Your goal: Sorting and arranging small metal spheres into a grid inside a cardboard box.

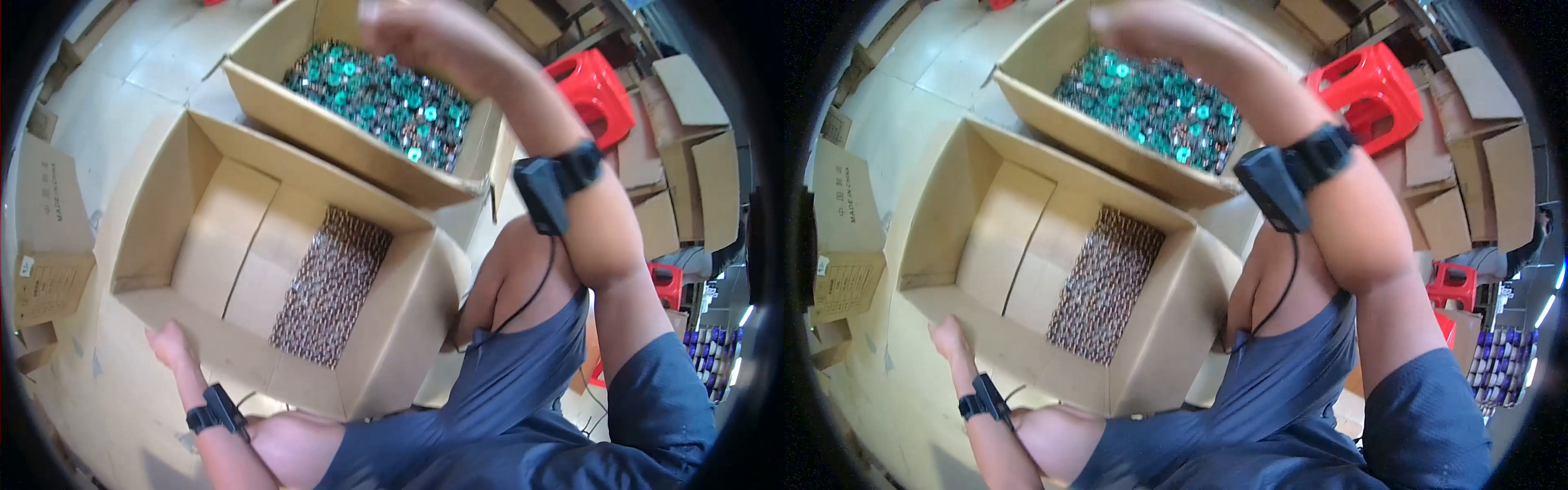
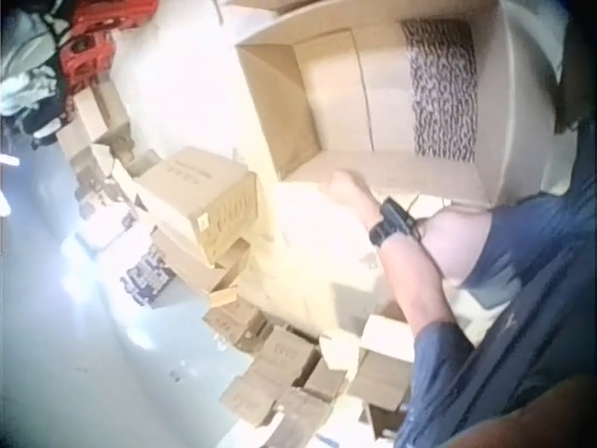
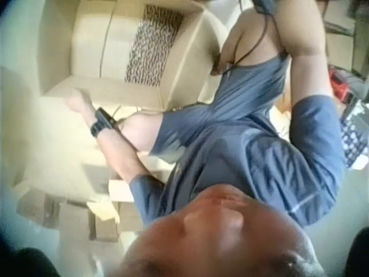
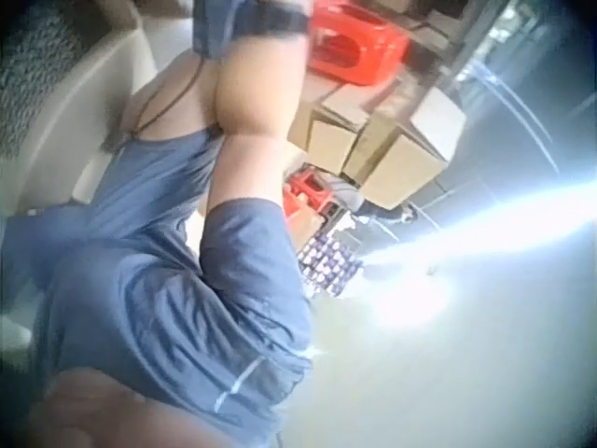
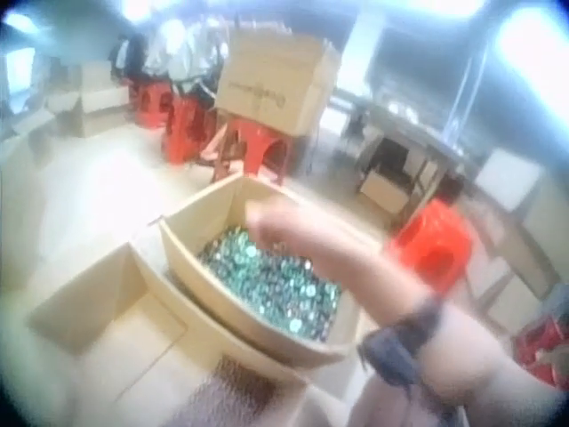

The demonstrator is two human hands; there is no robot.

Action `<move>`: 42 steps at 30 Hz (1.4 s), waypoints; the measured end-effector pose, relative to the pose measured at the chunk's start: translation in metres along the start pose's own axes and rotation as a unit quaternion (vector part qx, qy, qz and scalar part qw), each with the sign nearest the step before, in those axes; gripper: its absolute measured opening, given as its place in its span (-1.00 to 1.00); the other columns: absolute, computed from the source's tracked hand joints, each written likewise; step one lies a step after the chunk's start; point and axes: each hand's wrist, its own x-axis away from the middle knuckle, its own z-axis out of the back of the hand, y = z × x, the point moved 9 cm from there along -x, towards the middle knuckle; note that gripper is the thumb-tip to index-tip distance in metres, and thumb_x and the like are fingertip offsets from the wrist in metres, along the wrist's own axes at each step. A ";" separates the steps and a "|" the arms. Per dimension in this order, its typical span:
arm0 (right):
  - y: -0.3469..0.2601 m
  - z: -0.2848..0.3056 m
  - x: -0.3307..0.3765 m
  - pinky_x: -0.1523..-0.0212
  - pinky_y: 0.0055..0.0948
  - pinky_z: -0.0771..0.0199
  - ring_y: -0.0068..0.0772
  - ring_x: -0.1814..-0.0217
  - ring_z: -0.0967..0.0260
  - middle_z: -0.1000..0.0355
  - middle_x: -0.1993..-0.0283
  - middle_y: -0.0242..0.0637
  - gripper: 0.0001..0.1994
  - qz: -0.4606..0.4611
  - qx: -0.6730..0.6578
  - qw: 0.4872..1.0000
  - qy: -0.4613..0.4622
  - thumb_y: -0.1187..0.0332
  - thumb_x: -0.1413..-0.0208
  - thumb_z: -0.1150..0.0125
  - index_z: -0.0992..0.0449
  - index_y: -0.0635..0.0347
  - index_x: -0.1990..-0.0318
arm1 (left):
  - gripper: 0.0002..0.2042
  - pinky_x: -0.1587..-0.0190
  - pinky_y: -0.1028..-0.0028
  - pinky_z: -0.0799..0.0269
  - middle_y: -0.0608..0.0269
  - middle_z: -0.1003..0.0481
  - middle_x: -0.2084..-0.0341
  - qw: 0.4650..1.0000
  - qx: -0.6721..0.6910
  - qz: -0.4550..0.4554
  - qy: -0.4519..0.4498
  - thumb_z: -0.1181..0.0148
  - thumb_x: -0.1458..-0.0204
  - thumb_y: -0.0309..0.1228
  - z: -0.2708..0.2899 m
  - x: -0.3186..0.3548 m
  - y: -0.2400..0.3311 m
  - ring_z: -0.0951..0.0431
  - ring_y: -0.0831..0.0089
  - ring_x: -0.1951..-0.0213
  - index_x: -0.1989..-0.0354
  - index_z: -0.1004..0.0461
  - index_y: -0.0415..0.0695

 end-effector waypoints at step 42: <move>-0.076 -0.094 -0.022 0.11 -0.60 -0.34 -0.64 0.18 -0.37 -0.39 0.27 -0.48 -0.80 0.086 0.070 0.991 -0.075 0.37 -0.07 -0.32 -0.45 0.10 0.17 | -0.52 -0.08 0.12 -0.43 -0.10 -0.57 0.11 0.990 -0.090 0.107 0.028 -0.16 0.12 -0.27 0.026 0.032 0.032 -0.55 -0.04 0.01 -0.05 -0.44 -0.07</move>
